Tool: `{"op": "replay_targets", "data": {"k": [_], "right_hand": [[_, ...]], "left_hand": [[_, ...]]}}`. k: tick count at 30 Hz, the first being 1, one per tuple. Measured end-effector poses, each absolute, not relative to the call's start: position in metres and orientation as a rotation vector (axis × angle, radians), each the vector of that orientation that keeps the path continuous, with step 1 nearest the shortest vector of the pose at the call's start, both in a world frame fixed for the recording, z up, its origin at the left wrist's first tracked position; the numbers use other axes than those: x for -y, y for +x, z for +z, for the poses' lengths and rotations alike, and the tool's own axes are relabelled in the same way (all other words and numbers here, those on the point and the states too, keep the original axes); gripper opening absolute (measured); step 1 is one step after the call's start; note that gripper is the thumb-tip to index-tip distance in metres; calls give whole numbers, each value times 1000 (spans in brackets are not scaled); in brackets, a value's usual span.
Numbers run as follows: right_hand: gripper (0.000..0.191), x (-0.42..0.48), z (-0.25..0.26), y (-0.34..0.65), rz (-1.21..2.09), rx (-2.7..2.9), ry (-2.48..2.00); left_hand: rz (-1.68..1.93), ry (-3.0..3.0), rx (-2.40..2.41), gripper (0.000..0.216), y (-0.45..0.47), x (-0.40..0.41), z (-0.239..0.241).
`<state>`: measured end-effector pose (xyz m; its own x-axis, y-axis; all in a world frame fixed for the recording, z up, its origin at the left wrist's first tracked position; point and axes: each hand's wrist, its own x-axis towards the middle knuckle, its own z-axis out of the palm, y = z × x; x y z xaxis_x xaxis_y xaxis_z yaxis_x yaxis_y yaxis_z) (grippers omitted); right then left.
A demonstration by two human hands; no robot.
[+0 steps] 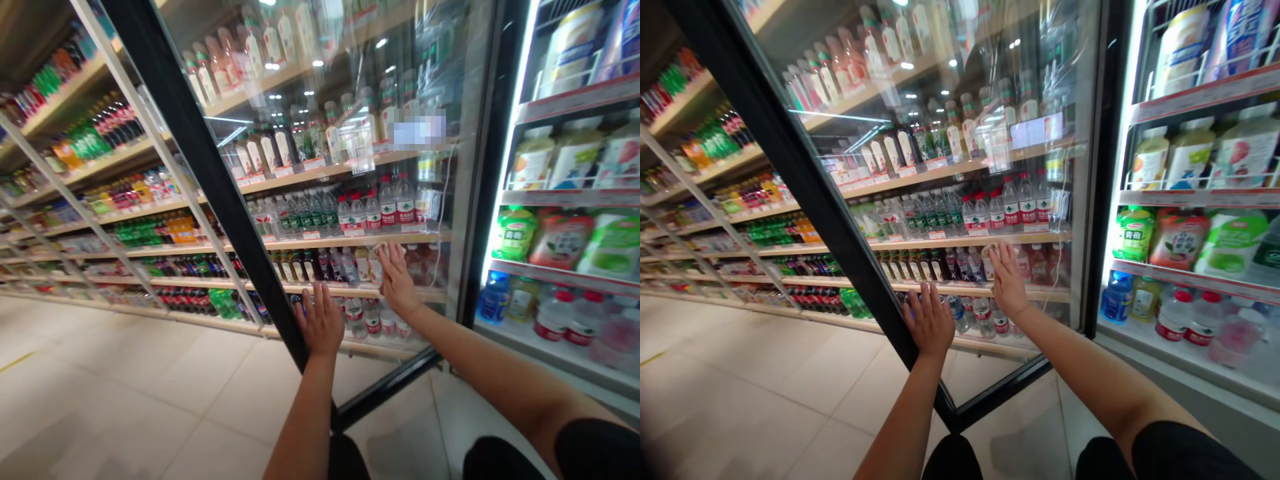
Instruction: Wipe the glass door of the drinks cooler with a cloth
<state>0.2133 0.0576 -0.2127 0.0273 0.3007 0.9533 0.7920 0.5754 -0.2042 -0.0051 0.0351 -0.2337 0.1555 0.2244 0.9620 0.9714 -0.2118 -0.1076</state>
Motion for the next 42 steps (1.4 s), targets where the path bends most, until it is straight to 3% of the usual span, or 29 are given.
{"op": "replay_targets", "data": {"k": [8, 19, 26, 32, 38, 42], "right_hand": [[70, -37, -271, 182, -539, 1833, -878], [63, -27, -232, 152, -563, 1848, -803], [61, -34, -155, 152, -551, 1797, -792], [63, -35, -170, 158, -604, 1838, -721], [60, -46, -122, 161, -654, 1767, -697], [59, -46, -122, 156, -646, 1739, -690]], "left_hand": [[-1121, -1605, 1204, 70, -2, -27, -230], [-1063, -1512, 1165, 63, -1, -23, -231], [-1097, -1540, 1177, 65, -1, -23, -233], [-1040, -1535, 1222, 66, 0, -20, -237], [-998, -1466, 1211, 62, 1, -20, -236], [-1009, -1500, 1234, 59, 1, -22, -238]]}}
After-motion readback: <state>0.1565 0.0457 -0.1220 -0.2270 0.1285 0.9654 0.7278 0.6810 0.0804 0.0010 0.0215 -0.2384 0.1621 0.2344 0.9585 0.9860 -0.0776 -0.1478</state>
